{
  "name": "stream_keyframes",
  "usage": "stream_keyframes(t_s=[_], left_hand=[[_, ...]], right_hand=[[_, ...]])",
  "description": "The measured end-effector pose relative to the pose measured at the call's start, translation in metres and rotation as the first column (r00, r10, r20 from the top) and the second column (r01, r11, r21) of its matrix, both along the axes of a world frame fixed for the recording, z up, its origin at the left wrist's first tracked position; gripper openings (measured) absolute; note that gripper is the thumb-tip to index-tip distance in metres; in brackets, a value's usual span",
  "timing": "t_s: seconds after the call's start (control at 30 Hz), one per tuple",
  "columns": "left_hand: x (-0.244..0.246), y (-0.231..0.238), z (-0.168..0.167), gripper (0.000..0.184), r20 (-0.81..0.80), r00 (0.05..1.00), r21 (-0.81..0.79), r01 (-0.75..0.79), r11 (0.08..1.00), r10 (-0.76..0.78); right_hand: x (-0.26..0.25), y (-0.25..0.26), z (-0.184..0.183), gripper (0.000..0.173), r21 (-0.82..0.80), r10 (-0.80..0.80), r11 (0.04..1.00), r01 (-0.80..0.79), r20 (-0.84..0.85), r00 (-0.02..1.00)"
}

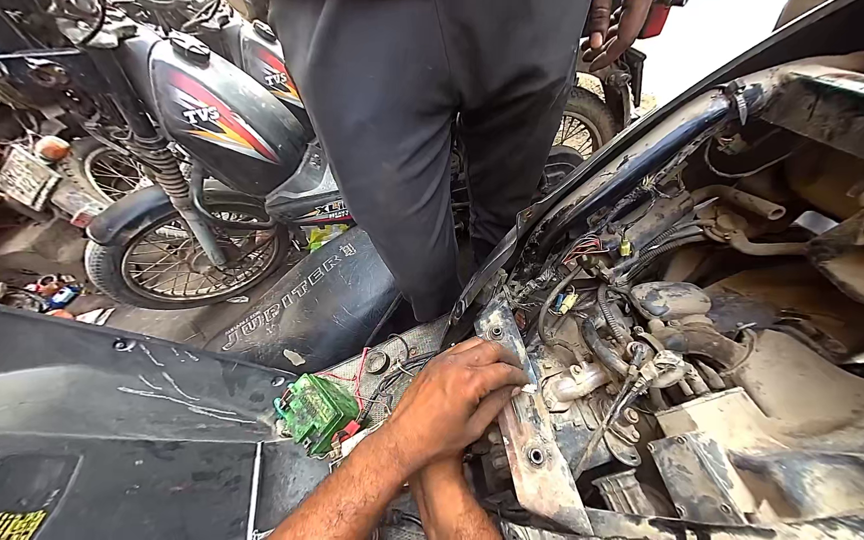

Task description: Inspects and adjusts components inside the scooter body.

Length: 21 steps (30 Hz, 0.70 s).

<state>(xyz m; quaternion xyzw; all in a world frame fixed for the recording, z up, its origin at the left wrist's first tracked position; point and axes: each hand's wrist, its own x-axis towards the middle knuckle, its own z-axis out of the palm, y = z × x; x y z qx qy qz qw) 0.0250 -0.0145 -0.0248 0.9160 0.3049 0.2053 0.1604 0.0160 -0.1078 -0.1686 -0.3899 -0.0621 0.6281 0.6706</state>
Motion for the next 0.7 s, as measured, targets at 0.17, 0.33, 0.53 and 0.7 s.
stream_keyframes(t_s=[0.17, 0.33, 0.53, 0.7], left_hand=[[-0.023, 0.014, 0.011, 0.015, 0.089, 0.905, -0.207, -0.393, 0.896, 0.417], [-0.045, 0.029, -0.007, 0.017, -0.261, 0.797, -0.309, -0.604, 0.735, 0.545], [-0.038, 0.038, -0.018, 0.016, -0.205, 0.868, -0.335, -0.497, 0.800, 0.453], [-0.036, 0.040, -0.026, 0.017, -0.184, 0.859, -0.415, -0.509, 0.755, 0.478]], right_hand=[[0.021, 0.056, 0.082, 0.030, -0.124, -0.076, 0.987, 0.106, 0.225, 0.971], [0.021, 0.058, 0.083, 0.032, -0.139, -0.064, 0.986, 0.097, 0.221, 0.973], [0.017, 0.058, 0.078, 0.034, -0.084, -0.129, 0.985, 0.148, 0.197, 0.972], [0.018, 0.056, 0.079, 0.035, -0.079, -0.136, 0.985, 0.155, 0.204, 0.969]])
